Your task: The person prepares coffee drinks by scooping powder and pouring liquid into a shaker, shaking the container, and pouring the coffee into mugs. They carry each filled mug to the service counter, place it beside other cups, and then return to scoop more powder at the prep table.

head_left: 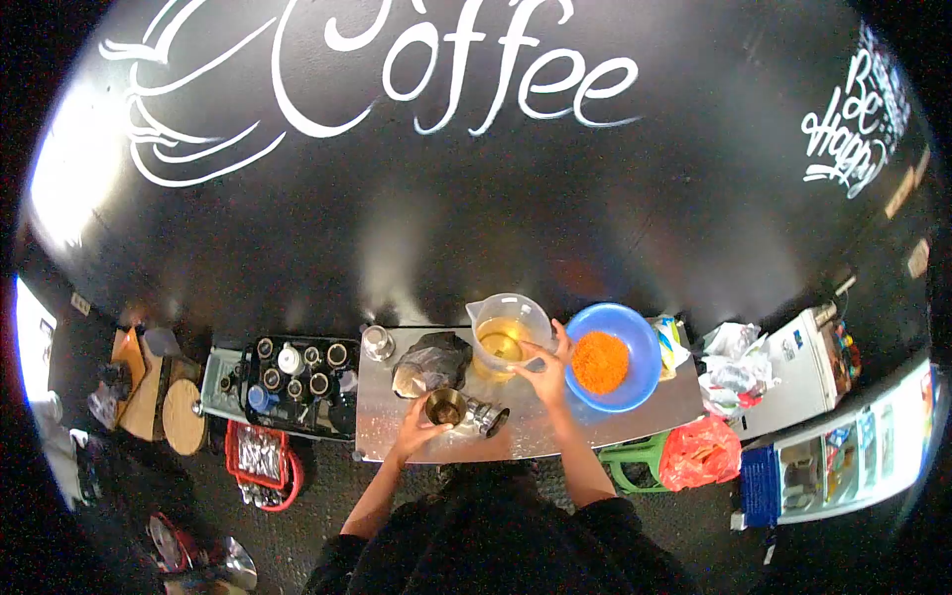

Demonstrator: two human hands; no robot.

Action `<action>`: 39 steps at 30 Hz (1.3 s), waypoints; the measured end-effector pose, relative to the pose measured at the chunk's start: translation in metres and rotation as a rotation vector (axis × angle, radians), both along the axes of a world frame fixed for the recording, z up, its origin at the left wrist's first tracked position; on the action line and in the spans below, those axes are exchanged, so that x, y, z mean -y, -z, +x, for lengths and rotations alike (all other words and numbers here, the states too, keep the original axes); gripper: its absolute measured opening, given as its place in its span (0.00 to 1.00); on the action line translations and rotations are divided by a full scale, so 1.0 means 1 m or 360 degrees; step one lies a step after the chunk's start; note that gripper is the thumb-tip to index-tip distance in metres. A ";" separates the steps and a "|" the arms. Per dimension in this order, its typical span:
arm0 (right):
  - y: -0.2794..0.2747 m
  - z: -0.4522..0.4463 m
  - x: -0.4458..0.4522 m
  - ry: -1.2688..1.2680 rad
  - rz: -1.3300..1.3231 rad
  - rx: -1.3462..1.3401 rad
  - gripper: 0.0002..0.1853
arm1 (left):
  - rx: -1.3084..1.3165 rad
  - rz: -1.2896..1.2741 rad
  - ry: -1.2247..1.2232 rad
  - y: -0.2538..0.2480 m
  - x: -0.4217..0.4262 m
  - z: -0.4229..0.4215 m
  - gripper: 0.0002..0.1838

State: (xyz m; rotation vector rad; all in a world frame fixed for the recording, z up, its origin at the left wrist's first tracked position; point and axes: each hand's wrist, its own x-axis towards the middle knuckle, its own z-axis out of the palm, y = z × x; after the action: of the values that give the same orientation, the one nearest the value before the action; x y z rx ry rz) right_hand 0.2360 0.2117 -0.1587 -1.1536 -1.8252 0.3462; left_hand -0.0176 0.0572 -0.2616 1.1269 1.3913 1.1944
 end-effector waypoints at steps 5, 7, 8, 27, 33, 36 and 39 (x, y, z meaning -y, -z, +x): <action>-0.013 0.002 -0.003 -0.0080 -0.0018 0.0107 0.29 | -0.0067 -0.0022 -0.0140 -0.005 0.006 0.016 0.43; -0.036 -0.011 0.018 0.0249 -0.0074 0.0363 0.29 | -0.0259 0.0032 -0.0114 -0.005 0.006 0.023 0.43; -0.043 -0.019 0.030 0.0236 -0.0072 0.0364 0.29 | -0.0315 0.0015 -0.0111 -0.005 0.005 0.026 0.44; 0.037 -0.188 0.026 -0.0781 -0.0837 0.1481 0.10 | -0.1246 0.0277 -0.0661 -0.005 -0.017 -0.042 0.19; 0.022 -0.166 0.008 -0.0376 -0.0649 0.1492 0.09 | -0.1265 0.0103 -0.0645 -0.008 -0.028 -0.052 0.13; 0.025 -0.157 0.002 -0.0332 -0.0573 0.1567 0.08 | -0.1331 0.0144 -0.0643 0.004 -0.032 -0.058 0.08; 0.034 -0.150 -0.004 -0.0447 -0.0663 0.1703 0.09 | -0.1307 0.0254 -0.0716 -0.006 -0.030 -0.060 0.06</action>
State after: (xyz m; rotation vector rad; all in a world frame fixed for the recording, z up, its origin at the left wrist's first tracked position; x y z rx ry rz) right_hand 0.0855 0.2162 -0.1931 -1.5218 -2.9679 0.2924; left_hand -0.0776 0.0876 -0.2558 1.5661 2.2940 1.2095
